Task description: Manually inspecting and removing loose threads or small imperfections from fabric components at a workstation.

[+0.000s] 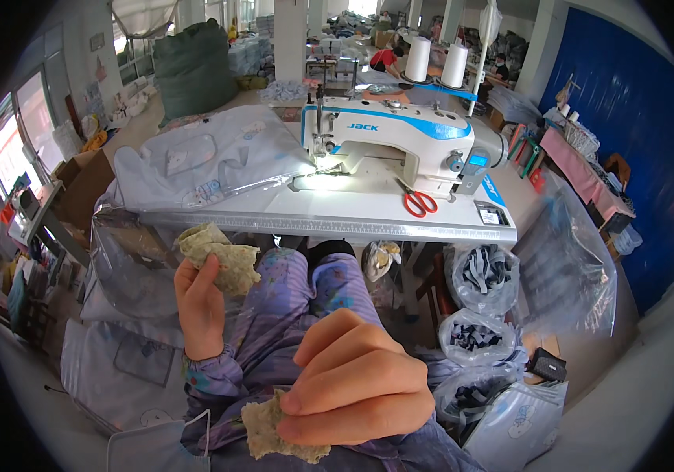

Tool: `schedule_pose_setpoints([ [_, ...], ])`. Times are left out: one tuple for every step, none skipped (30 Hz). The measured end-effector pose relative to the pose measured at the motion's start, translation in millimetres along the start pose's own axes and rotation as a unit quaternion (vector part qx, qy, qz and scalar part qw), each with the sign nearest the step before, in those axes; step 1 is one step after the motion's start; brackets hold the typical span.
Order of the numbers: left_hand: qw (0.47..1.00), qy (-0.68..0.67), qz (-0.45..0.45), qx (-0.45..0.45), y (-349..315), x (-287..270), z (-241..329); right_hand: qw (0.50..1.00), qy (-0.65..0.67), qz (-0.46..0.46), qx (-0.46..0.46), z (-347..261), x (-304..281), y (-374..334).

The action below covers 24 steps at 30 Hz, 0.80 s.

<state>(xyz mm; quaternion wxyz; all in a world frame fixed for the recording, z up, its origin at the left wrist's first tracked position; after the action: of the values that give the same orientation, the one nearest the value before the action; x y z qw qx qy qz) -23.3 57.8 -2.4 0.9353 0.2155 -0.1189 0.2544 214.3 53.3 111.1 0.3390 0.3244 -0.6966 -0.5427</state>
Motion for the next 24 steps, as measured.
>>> schedule_pose_setpoints([
  [1.000, 0.002, 0.005, -0.002, -0.4, -0.8, -0.6, 1.000, -0.004, 0.009, -0.001, -0.3, -0.2, -0.4],
  [1.000, 0.002, 0.006, -0.001, -0.7, -0.7, -0.4, 1.000, -0.003, 0.008, -0.001, -0.7, -0.6, -0.3],
  [1.000, 0.006, 0.012, 0.001, -0.8, -1.0, -0.1, 1.000, -0.002, 0.002, 0.004, -0.9, -0.9, -0.1],
  [1.000, 0.011, 0.018, 0.003, -1.0, -0.9, 0.1, 1.000, -0.001, -0.003, 0.009, -1.2, -0.9, -0.2],
  [1.000, 0.011, 0.018, 0.003, -1.2, -0.5, 0.3, 1.000, -0.001, -0.003, 0.009, -1.5, -0.4, -0.3],
  [1.000, 0.009, 0.017, 0.003, -1.3, -0.1, 0.7, 1.000, -0.001, 0.001, 0.010, -1.7, -0.1, -0.5],
  [1.000, 0.007, 0.015, 0.003, -1.4, 0.5, 1.1, 1.000, 0.000, 0.006, 0.011, -2.2, 0.0, -0.6],
  [1.000, 0.007, 0.015, 0.003, -1.3, 1.0, 1.2, 1.000, 0.000, 0.006, 0.011, -3.0, -0.1, -0.4],
  [1.000, 0.008, 0.018, 0.002, -1.1, 1.4, 1.2, 1.000, 0.000, 0.002, 0.013, -3.9, -0.2, -0.1],
  [1.000, 0.010, 0.022, 0.001, -0.9, 1.3, 1.1, 1.000, 0.002, -0.001, 0.015, -4.0, 0.0, -0.1],
  [1.000, 0.011, 0.022, 0.001, -0.8, 1.8, 1.3, 1.000, 0.002, -0.001, 0.016, -4.1, 0.3, -0.1],
  [1.000, 0.011, 0.023, -0.001, -0.7, 2.4, 1.8, 1.000, 0.002, 0.002, 0.017, -4.2, 0.5, -0.4],
  [1.000, 0.010, 0.024, -0.002, -1.1, 2.6, 2.6, 1.000, 0.003, 0.004, 0.018, -4.5, 0.8, 0.0],
  [1.000, 0.010, 0.025, -0.002, -1.5, 2.4, 3.0, 1.000, 0.004, 0.004, 0.018, -4.9, 1.1, 0.3],
  [1.000, 0.012, 0.025, -0.001, -2.0, 2.0, 3.4, 1.000, 0.006, 0.004, 0.020, -5.2, 1.3, 0.7],
  [1.000, 0.013, 0.022, -0.001, -1.5, 2.5, 3.7, 1.000, 0.006, 0.005, 0.020, -5.6, 1.6, 1.1],
  [1.000, 0.013, 0.021, 0.000, -1.1, 3.1, 3.9, 1.000, 0.006, 0.005, 0.019, -6.4, 2.3, 1.1],
  [1.000, 0.015, 0.023, 0.000, -0.8, 3.6, 4.1, 1.000, 0.004, 0.010, 0.021, -7.0, 2.7, 0.8],
  [1.000, 0.017, 0.026, 0.000, -0.8, 3.8, 4.2, 1.000, 0.004, 0.014, 0.023, -7.2, 2.5, 0.7],
  [1.000, 0.017, 0.026, 0.000, -0.9, 3.9, 4.6, 1.000, 0.004, 0.014, 0.023, -7.3, 2.6, 0.9],
  [1.000, 0.021, 0.022, 0.000, -1.0, 4.1, 5.2, 1.000, 0.007, 0.015, 0.022, -7.3, 2.5, 1.0],
  [0.999, 0.026, 0.019, -0.001, -1.2, 4.1, 5.5, 1.000, 0.011, 0.016, 0.021, -7.4, 2.8, 1.2],
  [0.999, 0.026, 0.019, -0.001, -1.3, 3.9, 5.5, 1.000, 0.011, 0.016, 0.021, -7.4, 3.1, 1.5],
  [1.000, 0.022, 0.019, 0.001, -1.3, 4.0, 5.6, 1.000, 0.012, 0.016, 0.021, -7.4, 3.3, 1.9],
])
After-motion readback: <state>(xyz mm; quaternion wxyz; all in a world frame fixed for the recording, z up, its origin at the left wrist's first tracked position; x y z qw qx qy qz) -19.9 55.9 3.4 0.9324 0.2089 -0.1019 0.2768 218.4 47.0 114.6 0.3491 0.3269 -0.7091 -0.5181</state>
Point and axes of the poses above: each hand's wrist, its own y-axis towards the middle knuckle, its own x-axis out of the palm, z = x × y, the point moved 5 cm from there along y, towards the middle knuckle, and after that the axes turned 15 degrees about y, right-handed, at the moved point
